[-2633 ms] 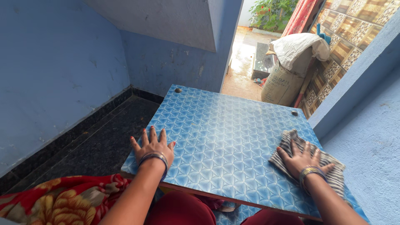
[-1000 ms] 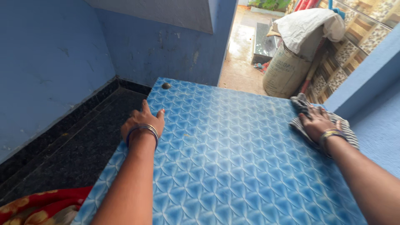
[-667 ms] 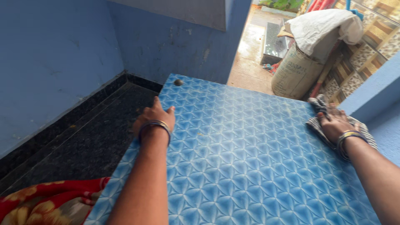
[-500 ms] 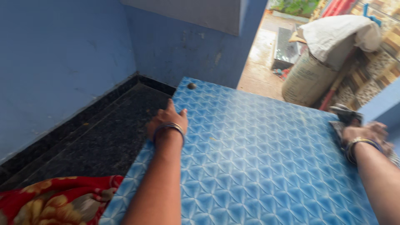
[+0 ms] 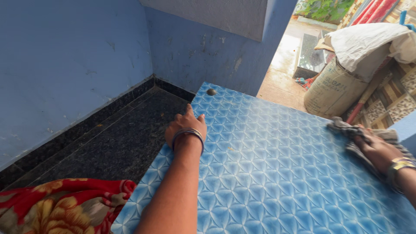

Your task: The person wipes a blue patterned table surface with a striped cloth, moving the cloth back and forth across the tabletop. The person then picks up a blue spray bottle and sprays the table surface.

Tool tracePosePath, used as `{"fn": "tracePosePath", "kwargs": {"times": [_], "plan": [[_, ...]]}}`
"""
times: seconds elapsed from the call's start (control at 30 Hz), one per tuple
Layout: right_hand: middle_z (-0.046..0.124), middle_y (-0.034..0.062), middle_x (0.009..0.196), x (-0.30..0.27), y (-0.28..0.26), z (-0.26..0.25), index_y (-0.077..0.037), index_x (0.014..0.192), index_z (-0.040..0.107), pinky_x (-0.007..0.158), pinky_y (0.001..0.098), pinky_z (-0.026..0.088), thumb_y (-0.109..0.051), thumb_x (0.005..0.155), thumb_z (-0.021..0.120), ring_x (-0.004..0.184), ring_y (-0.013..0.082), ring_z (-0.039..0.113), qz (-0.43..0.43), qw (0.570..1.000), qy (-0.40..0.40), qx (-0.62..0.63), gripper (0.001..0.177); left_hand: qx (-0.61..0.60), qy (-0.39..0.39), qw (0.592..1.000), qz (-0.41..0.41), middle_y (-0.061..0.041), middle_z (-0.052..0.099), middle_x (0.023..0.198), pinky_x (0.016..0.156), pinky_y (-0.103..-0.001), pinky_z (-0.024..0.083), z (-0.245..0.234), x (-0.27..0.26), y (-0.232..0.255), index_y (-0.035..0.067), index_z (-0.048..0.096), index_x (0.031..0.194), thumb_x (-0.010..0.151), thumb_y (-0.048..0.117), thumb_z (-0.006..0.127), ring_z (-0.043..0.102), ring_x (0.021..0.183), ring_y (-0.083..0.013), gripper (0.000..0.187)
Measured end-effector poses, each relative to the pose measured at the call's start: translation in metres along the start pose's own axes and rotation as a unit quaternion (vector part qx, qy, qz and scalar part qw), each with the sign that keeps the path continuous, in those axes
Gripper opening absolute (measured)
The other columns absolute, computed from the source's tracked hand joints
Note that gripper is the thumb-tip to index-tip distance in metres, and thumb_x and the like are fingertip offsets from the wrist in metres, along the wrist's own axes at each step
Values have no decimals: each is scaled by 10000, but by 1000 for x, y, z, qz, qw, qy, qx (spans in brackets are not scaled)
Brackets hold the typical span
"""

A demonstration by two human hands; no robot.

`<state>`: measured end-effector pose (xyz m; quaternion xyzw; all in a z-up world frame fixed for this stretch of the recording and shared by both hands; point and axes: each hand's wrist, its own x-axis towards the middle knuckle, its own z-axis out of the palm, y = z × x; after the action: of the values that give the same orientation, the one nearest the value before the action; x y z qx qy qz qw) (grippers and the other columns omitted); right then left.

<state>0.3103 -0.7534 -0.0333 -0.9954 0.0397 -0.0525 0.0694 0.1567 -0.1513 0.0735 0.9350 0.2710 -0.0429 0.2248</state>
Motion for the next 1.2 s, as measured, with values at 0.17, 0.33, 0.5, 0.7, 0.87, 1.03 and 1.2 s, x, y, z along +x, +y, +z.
{"fn": "tracePosePath", "kwargs": {"times": [0.17, 0.33, 0.5, 0.7, 0.87, 1.03, 1.2], "plan": [[256, 117, 1691, 23, -5, 6, -242, 1675, 203, 1285, 579, 91, -626, 1016, 259, 1602, 329, 170, 198, 978, 9, -64, 764, -3, 20, 1000, 4, -103, 582, 1408, 955, -458, 574, 3, 0, 1, 361, 292, 1587, 1025, 569, 413, 634, 1235, -310, 612], [264, 270, 1677, 37, -38, 19, -114, 1659, 205, 1255, 573, 186, -597, 996, 493, 1538, 449, 266, 399, 896, 138, 134, 869, -4, 21, 1000, -5, -107, 587, 1401, 953, -456, 573, 5, 1, 1, 357, 306, 1587, 1021, 561, 437, 625, 1241, -315, 615], [157, 270, 1704, 35, -114, 17, -202, 1673, 133, 1282, 537, 101, -662, 950, 453, 1577, 444, 141, 352, 922, 70, 142, 915, 0, 34, 999, -4, -112, 572, 1408, 942, -451, 575, 7, 2, 6, 353, 306, 1582, 1020, 551, 441, 625, 1235, -313, 611], [34, 197, 1697, -15, -260, 8, -218, 1626, 118, 1228, 578, -53, -900, 864, 279, 1554, 435, -5, 99, 993, 47, -43, 1035, 11, 12, 1000, -11, -116, 580, 1398, 901, -430, 609, 4, -1, 6, 352, 291, 1592, 1036, 545, 397, 648, 1217, -307, 598], [106, 118, 1723, -52, -391, 1, -286, 1531, 345, 1250, 543, 33, -656, 1003, 299, 1573, 364, 70, -133, 978, -39, -156, 647, 21, 15, 1000, -9, -108, 603, 1378, 919, -438, 596, 7, 0, 5, 344, 292, 1596, 1040, 547, 393, 648, 1215, -311, 601], [120, 104, 1707, -75, -495, 18, -300, 1593, 260, 1262, 425, 70, -605, 1014, 272, 1567, 298, 97, -217, 976, -5, 5, 654, -16, 45, 999, -9, -116, 641, 1336, 933, -473, 572, 8, 6, 4, 287, 540, 1419, 1051, 605, 239, 654, 1205, -341, 572], [119, 107, 1699, -68, -515, 26, -302, 1605, 265, 1242, 453, 110, -561, 988, 330, 1560, 292, 98, -340, 940, -7, 19, 673, -76, 37, 996, -23, -126, 697, 1294, 954, -492, 563, 6, 6, 3, 256, 648, 1314, 1009, 693, 125, 675, 1198, -351, 747]]}}
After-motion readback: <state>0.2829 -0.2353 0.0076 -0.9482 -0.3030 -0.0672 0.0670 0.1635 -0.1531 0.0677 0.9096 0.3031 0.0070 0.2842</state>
